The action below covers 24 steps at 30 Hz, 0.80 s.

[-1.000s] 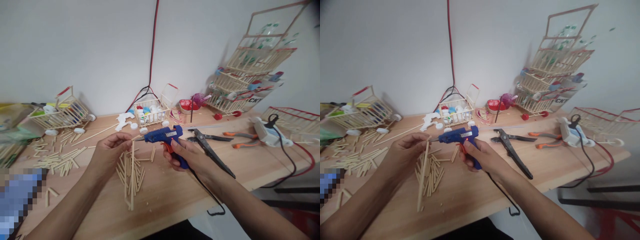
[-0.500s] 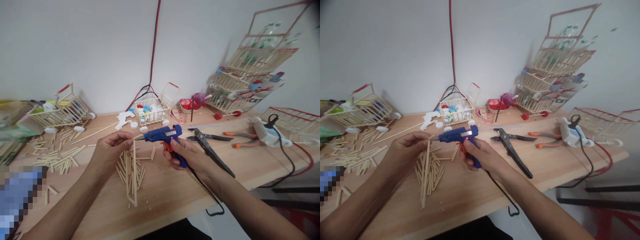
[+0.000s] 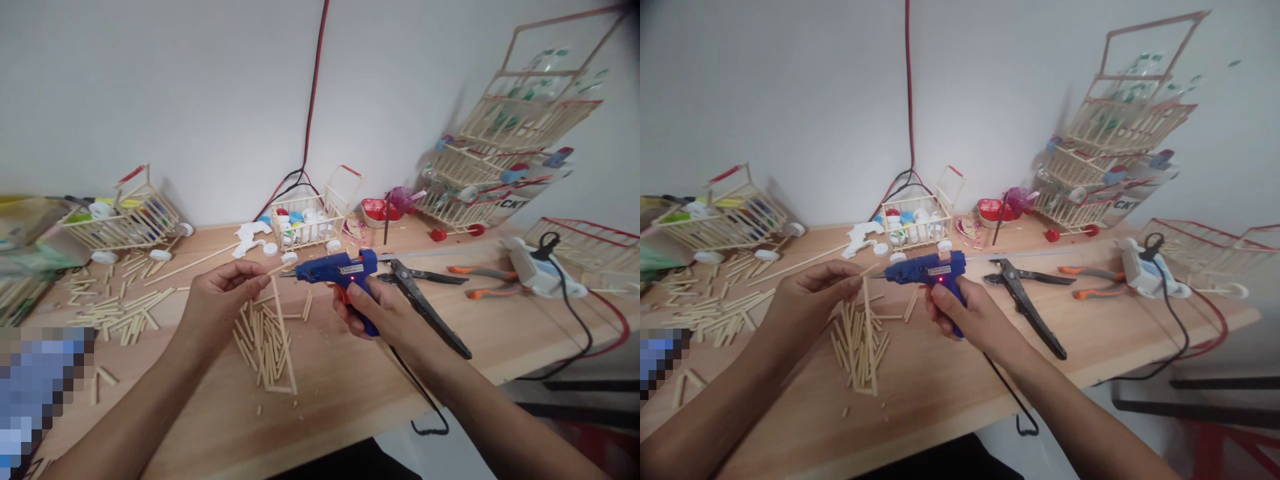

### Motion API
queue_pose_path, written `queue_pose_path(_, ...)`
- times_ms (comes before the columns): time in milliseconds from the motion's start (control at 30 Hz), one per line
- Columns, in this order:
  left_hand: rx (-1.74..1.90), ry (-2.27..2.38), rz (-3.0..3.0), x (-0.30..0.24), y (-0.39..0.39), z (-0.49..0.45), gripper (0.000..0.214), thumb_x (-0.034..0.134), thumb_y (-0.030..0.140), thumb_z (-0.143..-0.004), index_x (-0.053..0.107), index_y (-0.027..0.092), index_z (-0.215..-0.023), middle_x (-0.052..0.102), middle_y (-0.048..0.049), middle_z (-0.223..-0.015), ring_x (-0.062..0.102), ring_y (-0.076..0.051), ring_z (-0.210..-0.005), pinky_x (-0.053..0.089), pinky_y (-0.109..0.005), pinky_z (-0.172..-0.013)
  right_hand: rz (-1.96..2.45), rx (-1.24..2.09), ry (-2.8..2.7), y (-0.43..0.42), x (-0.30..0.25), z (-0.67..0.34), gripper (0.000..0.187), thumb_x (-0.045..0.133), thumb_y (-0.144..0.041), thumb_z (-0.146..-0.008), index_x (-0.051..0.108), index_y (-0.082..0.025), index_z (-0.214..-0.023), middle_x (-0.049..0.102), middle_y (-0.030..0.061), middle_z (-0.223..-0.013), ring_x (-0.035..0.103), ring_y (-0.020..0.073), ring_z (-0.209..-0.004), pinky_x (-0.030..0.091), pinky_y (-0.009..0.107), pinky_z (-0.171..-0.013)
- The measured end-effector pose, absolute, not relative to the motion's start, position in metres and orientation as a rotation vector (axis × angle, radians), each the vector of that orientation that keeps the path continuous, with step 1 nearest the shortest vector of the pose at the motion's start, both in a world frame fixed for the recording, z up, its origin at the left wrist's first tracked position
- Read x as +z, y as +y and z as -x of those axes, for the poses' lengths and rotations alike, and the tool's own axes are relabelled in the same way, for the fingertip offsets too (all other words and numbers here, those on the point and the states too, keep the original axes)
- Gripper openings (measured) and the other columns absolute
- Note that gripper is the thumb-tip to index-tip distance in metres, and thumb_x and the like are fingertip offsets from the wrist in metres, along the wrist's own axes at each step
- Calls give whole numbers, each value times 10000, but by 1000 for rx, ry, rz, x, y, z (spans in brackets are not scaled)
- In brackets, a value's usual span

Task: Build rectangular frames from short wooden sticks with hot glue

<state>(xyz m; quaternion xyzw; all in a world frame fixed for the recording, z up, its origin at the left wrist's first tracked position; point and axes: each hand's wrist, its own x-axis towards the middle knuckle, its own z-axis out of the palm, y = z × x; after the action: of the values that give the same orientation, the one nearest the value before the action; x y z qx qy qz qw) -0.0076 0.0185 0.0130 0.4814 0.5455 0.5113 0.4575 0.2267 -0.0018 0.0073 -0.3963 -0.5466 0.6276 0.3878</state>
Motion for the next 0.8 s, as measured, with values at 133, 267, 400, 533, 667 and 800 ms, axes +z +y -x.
queue_pose_path(133,1242,1382,-1178,15,17,6,191,766,282,-640,688,152,-757,577,33,-557,477,-66,-500,386,-167,-460,1154,1073,-1760,-10,12,-227,327,454,-443,-928,558,-153,-817,564,26,-717,472,97,-574,357,221,-516)
queue_pose_path(267,1219,1395,-1164,15,16,5,193,756,278,-649,686,146,-770,581,35,-562,478,-62,-492,373,-160,-456,1195,700,-1965,-13,14,-222,254,479,-366,-923,574,-165,-802,602,25,-726,533,123,-643,395,225,-589)
queue_pose_path(400,1210,1438,-1211,17,15,5,189,750,275,-649,683,141,-764,580,37,-559,454,-54,-462,344,-160,-429,1223,534,-2055,-12,12,-215,219,487,-345,-917,598,-165,-860,623,33,-716,554,142,-635,408,231,-589)
queue_pose_path(533,1202,1467,-1267,19,16,7,179,741,279,-654,676,141,-749,587,37,-560,454,-55,-453,346,-164,-426,1231,466,-2089,-13,12,-210,211,481,-330,-915,609,-164,-890,636,43,-718,577,160,-645,424,241,-603)
queue_pose_path(667,1193,1494,-1301,16,17,9,157,732,274,-655,678,149,-733,602,35,-560,450,-55,-435,335,-169,-411,1236,425,-2084,-12,11,-207,211,483,-326,-910,612,-162,-874,646,55,-728,601,179,-678,438,253,-626)
queue_pose_path(800,1197,1512,-1357,13,18,12,153,726,285,-658,686,158,-733,605,35,-552,453,-58,-429,330,-171,-403,1260,423,-2071,-12,11,-206,202,489,-317,-900,611,-163,-855,661,62,-746,616,186,-689,441,255,-626)
